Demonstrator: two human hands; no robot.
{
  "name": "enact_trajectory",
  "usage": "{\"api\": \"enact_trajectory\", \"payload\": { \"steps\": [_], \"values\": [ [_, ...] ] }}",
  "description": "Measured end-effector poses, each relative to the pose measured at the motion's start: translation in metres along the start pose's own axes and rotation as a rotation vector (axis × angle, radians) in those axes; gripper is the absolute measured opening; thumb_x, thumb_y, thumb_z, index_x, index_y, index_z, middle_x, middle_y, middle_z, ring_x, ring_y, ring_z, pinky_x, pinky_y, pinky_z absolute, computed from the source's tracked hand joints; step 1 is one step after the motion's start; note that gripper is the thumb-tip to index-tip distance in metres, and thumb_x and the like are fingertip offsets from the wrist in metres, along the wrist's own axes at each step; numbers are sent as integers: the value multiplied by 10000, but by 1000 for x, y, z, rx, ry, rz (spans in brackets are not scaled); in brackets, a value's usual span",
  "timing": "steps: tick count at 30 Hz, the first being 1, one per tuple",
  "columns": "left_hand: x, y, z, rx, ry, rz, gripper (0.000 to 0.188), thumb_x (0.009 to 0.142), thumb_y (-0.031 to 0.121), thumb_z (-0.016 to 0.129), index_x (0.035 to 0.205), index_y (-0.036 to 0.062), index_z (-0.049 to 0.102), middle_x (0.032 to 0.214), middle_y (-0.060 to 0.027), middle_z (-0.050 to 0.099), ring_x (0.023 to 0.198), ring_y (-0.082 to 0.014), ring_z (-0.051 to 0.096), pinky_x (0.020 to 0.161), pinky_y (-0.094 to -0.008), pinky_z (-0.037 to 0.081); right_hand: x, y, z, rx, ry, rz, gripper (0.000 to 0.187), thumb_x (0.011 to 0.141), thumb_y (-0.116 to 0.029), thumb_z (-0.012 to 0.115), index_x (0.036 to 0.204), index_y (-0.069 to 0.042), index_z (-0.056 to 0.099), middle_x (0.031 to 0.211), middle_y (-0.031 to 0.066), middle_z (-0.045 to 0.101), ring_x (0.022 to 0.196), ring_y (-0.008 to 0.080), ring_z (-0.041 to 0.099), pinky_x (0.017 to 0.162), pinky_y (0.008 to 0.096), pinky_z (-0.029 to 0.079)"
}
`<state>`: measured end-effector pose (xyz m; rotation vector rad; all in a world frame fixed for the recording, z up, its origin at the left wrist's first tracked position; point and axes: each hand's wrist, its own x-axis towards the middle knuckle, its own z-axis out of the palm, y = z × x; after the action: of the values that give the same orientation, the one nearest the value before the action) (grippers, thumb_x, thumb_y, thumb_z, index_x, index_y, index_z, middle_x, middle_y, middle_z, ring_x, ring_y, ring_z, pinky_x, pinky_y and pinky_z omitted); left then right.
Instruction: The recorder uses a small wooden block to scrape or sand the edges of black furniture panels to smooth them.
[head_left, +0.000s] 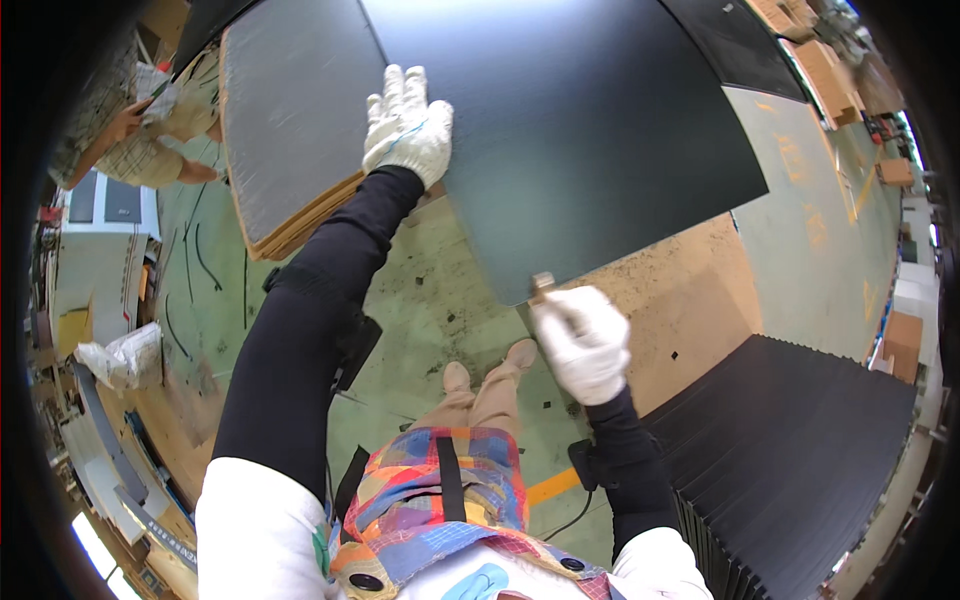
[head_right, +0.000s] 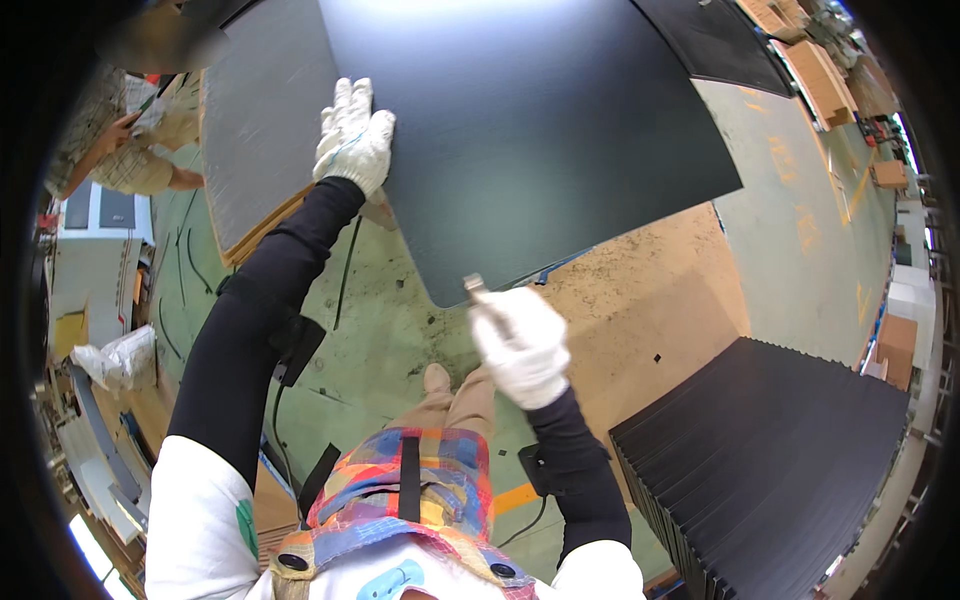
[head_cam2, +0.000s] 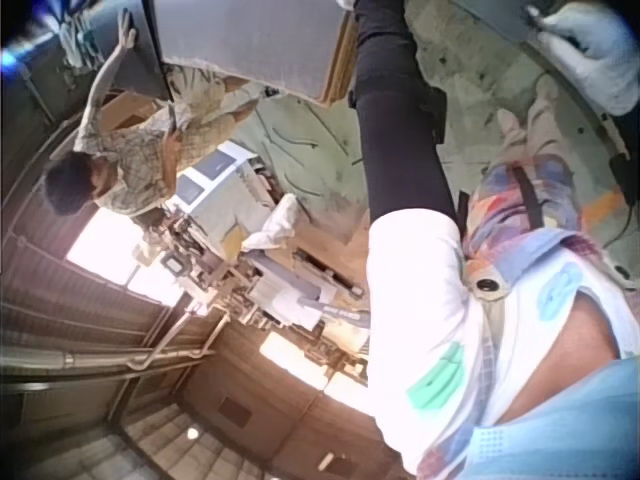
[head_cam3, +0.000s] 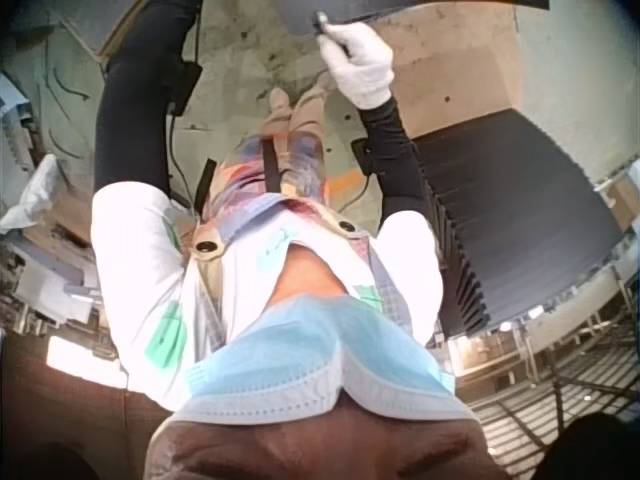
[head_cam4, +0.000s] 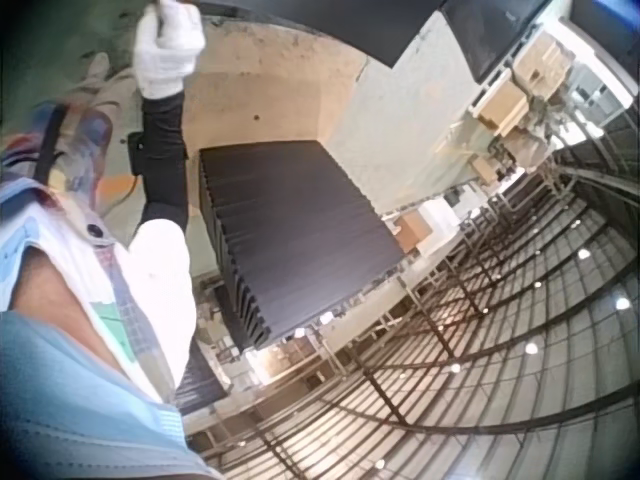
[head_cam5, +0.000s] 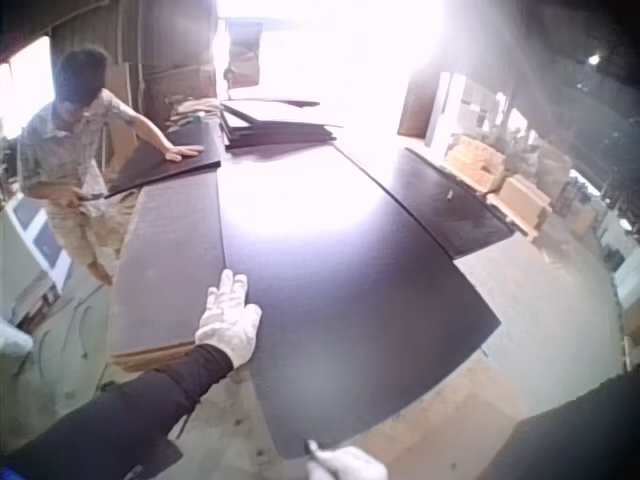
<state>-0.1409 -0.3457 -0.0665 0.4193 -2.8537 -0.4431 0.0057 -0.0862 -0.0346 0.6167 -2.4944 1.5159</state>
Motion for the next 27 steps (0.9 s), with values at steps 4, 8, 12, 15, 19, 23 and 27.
{"api": "enact_trajectory", "payload": {
  "steps": [4, 8, 12, 15, 19, 23, 27],
  "values": [
    [3, -14, 6, 5, 60, 73, 613, 959, 402, 359, 1491, 106, 289, 1566, -169, 191, 1410, -444, 212, 1170, -412, 194, 9, 21, -15, 26, 57, 189, 102, 764, 2, 688, 863, -1, 667, 760, 120, 640, 657, 196, 628, 600, 293, 502],
    [1, -1, 5, -35, 9, 2, 608, 961, 375, 383, 1479, 69, 294, 1555, -183, 209, 1413, -398, 233, 1169, -413, 190, 39, 66, -75, 103, 303, 497, 73, 838, -62, 666, 842, 8, 647, 672, 13, 599, 535, 48, 515, 497, 218, 417],
    [1, -2, 6, -24, 31, 37, 598, 972, 348, 388, 1469, 29, 296, 1547, -199, 221, 1425, -342, 235, 1176, -399, 166, 32, 70, -74, 48, 269, 412, 80, 814, -60, 691, 854, -4, 650, 760, 28, 626, 601, 94, 563, 563, 253, 470],
    [4, -21, 14, 23, 39, 53, 600, 967, 367, 393, 1483, 77, 289, 1559, -175, 203, 1408, -403, 239, 1162, -426, 205, 19, 30, -33, 38, -14, 71, 128, 757, -27, 706, 881, -29, 674, 800, 125, 634, 690, 241, 630, 640, 314, 507],
    [-2, -13, 6, -33, 11, 4, 608, 965, 380, 397, 1496, 112, 270, 1569, -157, 186, 1392, -451, 252, 1147, -454, 243, 40, 64, -74, 136, 169, 424, 79, 813, -36, 683, 881, -1, 665, 794, 60, 640, 694, 117, 609, 616, 279, 497],
    [0, -13, 8, -41, 7, 36, 592, 977, 354, 391, 1503, 120, 253, 1577, -142, 166, 1405, -432, 233, 1154, -448, 228, 65, 114, -130, 115, 403, 542, 67, 848, -57, 667, 874, 2, 649, 682, 8, 593, 557, 55, 522, 528, 230, 436],
    [-1, -28, 1, -5, -3, 59, 597, 978, 336, 397, 1503, 96, 244, 1577, -155, 157, 1425, -377, 212, 1166, -423, 199, 55, 93, -105, 12, 229, 198, 76, 811, -32, 671, 885, -24, 654, 707, 47, 613, 592, 117, 572, 541, 274, 469]
  ]
}}
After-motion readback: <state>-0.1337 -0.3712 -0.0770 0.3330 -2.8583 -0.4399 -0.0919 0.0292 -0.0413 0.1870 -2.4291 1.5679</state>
